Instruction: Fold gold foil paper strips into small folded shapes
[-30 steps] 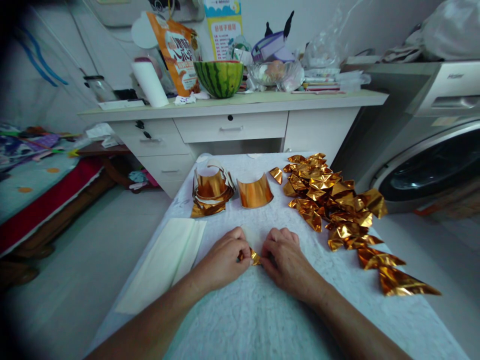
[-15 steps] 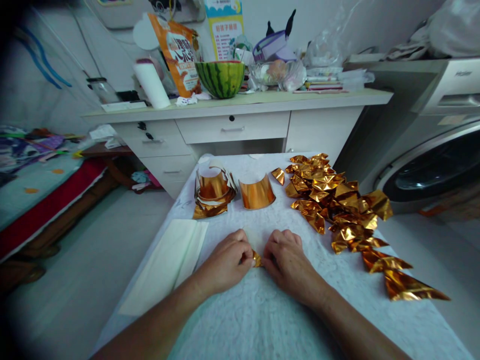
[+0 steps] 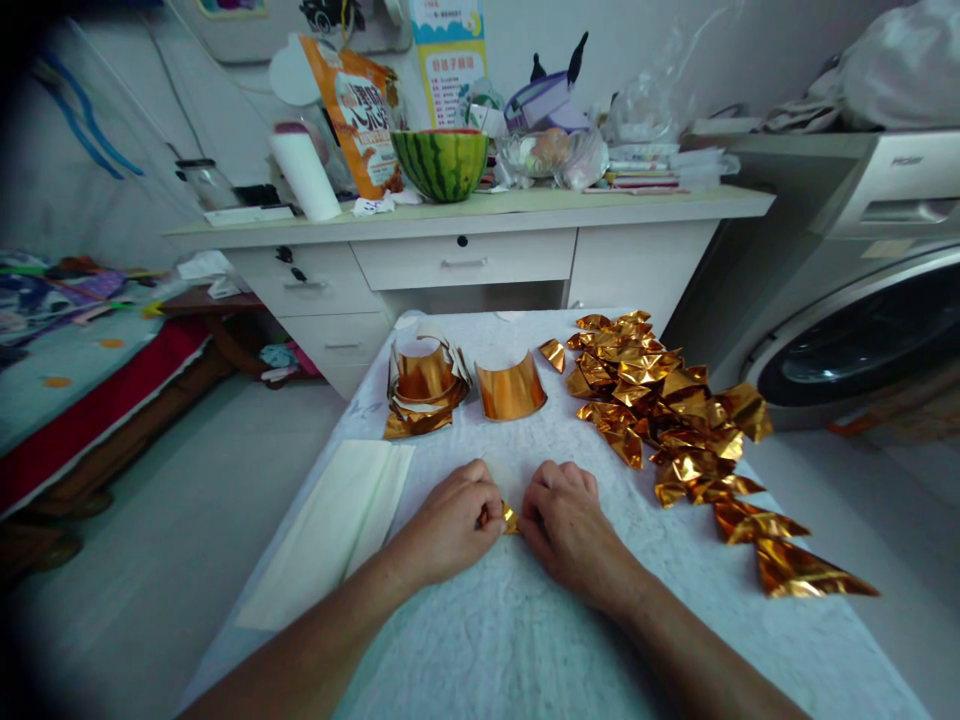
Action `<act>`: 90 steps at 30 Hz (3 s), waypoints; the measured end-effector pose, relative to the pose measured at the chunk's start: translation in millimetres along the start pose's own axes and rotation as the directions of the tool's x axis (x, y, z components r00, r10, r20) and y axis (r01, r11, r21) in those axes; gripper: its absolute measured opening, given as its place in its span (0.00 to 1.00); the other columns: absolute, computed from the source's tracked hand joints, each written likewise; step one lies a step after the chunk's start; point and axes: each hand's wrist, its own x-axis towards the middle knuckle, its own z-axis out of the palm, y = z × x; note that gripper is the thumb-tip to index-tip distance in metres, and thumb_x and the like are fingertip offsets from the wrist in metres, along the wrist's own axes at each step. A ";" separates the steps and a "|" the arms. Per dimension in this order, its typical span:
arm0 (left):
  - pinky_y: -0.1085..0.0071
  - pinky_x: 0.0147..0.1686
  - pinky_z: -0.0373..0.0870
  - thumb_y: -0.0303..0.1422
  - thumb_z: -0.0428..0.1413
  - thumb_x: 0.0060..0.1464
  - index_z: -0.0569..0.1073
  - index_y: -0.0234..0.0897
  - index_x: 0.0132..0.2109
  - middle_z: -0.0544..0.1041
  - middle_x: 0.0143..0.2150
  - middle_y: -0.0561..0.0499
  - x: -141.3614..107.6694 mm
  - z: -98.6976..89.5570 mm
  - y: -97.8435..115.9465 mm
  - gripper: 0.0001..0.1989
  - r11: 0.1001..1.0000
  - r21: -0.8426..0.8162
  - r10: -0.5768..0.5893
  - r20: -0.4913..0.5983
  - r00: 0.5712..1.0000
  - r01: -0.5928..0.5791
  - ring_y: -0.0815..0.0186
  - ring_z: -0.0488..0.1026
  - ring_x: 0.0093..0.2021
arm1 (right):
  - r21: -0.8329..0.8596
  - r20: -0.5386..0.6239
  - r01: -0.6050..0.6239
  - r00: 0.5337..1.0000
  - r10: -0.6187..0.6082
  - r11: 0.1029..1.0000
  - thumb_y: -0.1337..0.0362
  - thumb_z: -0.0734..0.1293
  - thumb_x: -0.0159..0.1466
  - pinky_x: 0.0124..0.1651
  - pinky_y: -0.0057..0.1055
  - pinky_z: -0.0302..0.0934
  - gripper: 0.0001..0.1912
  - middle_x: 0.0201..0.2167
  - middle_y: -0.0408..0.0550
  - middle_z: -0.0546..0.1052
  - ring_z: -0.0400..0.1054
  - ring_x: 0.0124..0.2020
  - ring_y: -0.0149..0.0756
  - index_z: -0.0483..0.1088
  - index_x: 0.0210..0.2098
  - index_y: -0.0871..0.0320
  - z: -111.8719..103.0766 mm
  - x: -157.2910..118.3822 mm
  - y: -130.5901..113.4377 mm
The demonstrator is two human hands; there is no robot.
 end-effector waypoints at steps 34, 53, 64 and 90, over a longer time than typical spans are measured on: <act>0.72 0.41 0.63 0.24 0.56 0.49 0.76 0.39 0.37 0.67 0.37 0.52 2.6 -10.2 -4.1 0.08 0.987 -0.158 0.022 0.101 0.995 -0.005 0.66 0.68 0.41 | -0.127 -0.080 -0.049 0.996 0.039 0.991 0.60 0.65 0.63 0.45 0.44 0.55 0.06 0.37 0.50 0.66 0.58 0.41 0.45 0.65 0.33 0.56 10.1 -2.9 -7.6; 0.69 0.46 0.64 0.21 0.53 0.48 0.74 0.39 0.40 0.67 0.40 0.52 2.1 -14.2 -5.8 0.13 0.990 -0.133 0.059 0.158 0.986 -0.038 0.64 0.67 0.45 | -0.201 -0.150 -0.041 0.989 0.011 0.979 0.69 0.62 0.59 0.58 0.54 0.50 0.31 0.59 0.55 0.62 0.53 0.60 0.51 0.57 0.62 0.48 13.4 -13.0 15.4; 0.70 0.45 0.65 0.19 0.51 0.45 0.75 0.39 0.41 0.68 0.40 0.51 1.4 -17.4 -9.0 0.18 0.987 -0.139 0.100 0.168 0.981 -0.077 0.65 0.67 0.43 | -0.015 -0.179 -0.021 0.984 0.018 1.000 0.64 0.61 0.63 0.56 0.50 0.54 0.20 0.54 0.57 0.65 0.57 0.56 0.50 0.59 0.54 0.57 4.1 -11.9 19.4; 0.72 0.33 0.65 0.27 0.58 0.48 0.69 0.39 0.51 0.73 0.36 0.54 9.3 -18.5 -16.4 0.22 0.955 -0.211 -0.242 -0.159 0.957 0.207 0.68 0.70 0.31 | -0.038 -0.170 -0.005 0.985 -0.001 0.999 0.61 0.67 0.60 0.50 0.47 0.57 0.16 0.47 0.54 0.67 0.60 0.49 0.49 0.63 0.46 0.55 9.8 -3.7 6.1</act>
